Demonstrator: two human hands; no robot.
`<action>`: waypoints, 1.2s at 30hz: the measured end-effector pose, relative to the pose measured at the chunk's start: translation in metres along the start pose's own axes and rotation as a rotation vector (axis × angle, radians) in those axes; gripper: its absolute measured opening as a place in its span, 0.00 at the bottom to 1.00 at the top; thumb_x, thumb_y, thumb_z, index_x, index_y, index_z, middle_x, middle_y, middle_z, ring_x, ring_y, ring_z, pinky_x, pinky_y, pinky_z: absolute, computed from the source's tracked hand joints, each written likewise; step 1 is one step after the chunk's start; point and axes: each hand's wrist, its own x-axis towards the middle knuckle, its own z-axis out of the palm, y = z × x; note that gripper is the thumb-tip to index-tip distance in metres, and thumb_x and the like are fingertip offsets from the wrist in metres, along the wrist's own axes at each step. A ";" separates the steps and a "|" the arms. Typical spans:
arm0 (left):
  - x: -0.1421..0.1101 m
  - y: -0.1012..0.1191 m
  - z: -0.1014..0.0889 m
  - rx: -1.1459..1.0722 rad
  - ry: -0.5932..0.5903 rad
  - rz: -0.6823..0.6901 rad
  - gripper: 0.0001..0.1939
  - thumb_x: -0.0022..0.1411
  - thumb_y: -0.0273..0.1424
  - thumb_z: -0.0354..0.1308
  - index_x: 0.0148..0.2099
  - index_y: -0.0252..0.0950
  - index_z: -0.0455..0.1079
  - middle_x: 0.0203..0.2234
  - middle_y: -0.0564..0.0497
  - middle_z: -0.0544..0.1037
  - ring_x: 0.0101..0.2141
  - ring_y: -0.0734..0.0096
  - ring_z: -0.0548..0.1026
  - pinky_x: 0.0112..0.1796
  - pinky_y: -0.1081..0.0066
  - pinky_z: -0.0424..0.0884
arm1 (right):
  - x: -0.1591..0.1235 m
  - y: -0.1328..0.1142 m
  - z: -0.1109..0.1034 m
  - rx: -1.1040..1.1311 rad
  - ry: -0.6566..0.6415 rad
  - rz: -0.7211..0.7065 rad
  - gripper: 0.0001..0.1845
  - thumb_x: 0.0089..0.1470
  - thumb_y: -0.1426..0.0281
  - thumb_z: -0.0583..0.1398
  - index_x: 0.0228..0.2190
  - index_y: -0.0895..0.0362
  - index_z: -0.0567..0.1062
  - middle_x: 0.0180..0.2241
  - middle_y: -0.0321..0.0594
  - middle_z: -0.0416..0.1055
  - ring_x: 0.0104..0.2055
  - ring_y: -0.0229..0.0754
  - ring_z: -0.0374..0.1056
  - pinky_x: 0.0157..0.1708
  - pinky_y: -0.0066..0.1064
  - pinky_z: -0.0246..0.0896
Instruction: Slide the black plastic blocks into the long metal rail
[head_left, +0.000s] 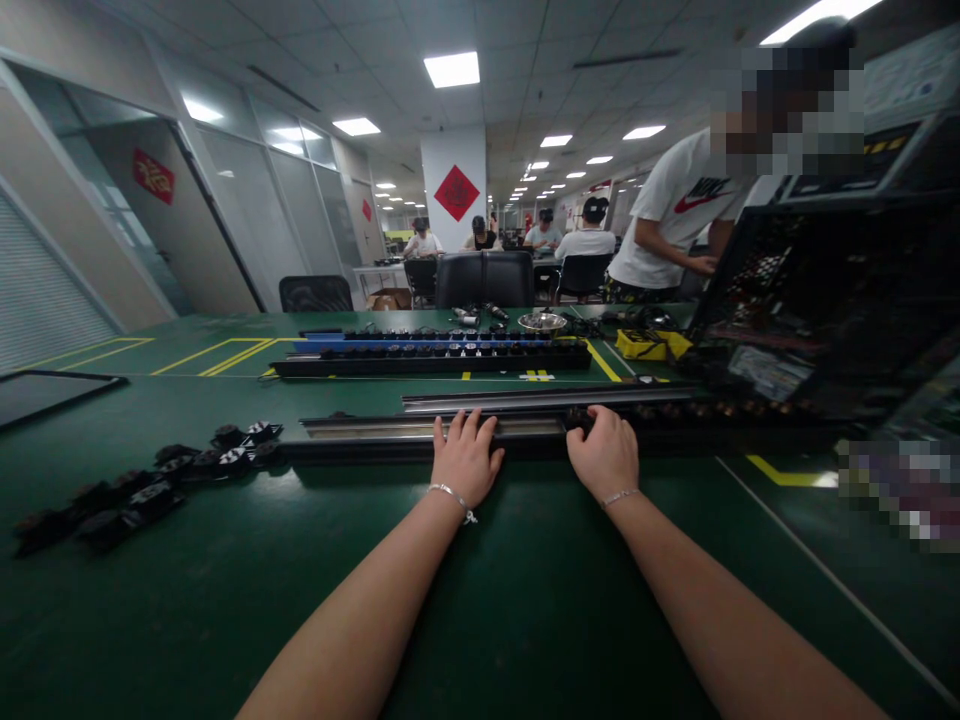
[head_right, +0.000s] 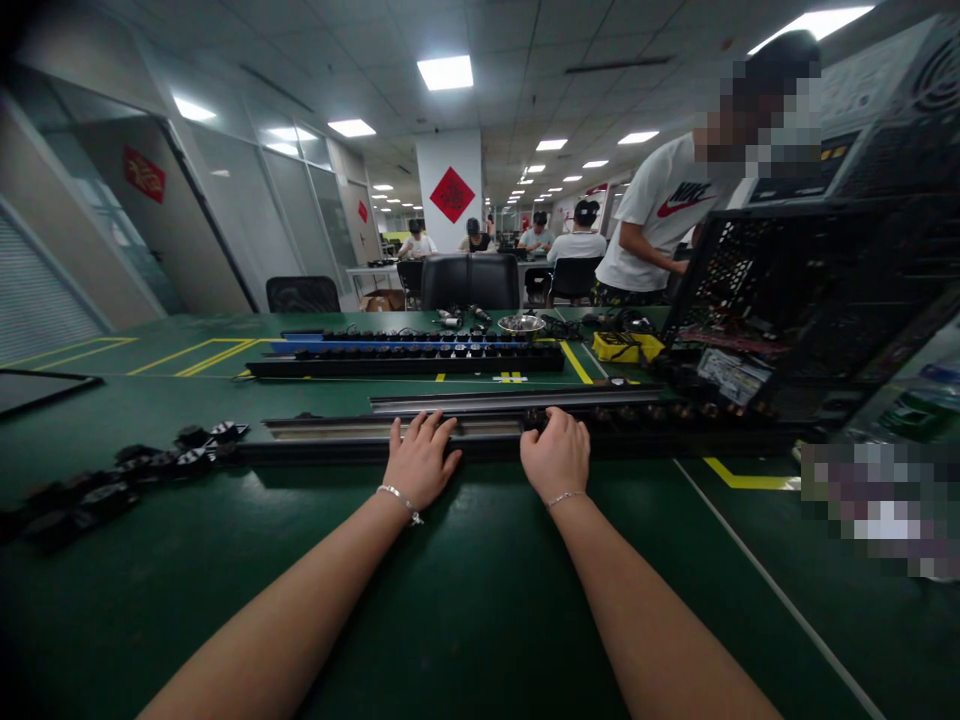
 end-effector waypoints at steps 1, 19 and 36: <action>0.000 0.000 0.000 0.001 -0.001 0.000 0.25 0.63 0.43 0.44 0.61 0.45 0.58 0.61 0.49 0.60 0.60 0.56 0.53 0.59 0.45 0.41 | 0.000 0.000 0.000 -0.019 -0.006 0.011 0.18 0.47 0.70 0.52 0.40 0.65 0.70 0.38 0.52 0.71 0.43 0.51 0.65 0.49 0.42 0.53; 0.001 0.001 -0.002 -0.012 -0.014 -0.004 0.24 0.62 0.43 0.44 0.60 0.45 0.58 0.60 0.49 0.61 0.60 0.56 0.54 0.58 0.44 0.43 | -0.003 -0.001 0.000 0.017 -0.128 -0.142 0.16 0.48 0.70 0.51 0.35 0.59 0.75 0.38 0.45 0.74 0.45 0.46 0.65 0.55 0.43 0.46; -0.002 -0.002 -0.008 -0.037 -0.036 0.060 0.23 0.55 0.39 0.53 0.54 0.45 0.61 0.61 0.52 0.59 0.60 0.52 0.52 0.56 0.39 0.45 | -0.007 -0.006 -0.003 0.016 -0.244 -0.288 0.23 0.45 0.79 0.49 0.42 0.58 0.74 0.46 0.43 0.72 0.50 0.45 0.62 0.57 0.43 0.44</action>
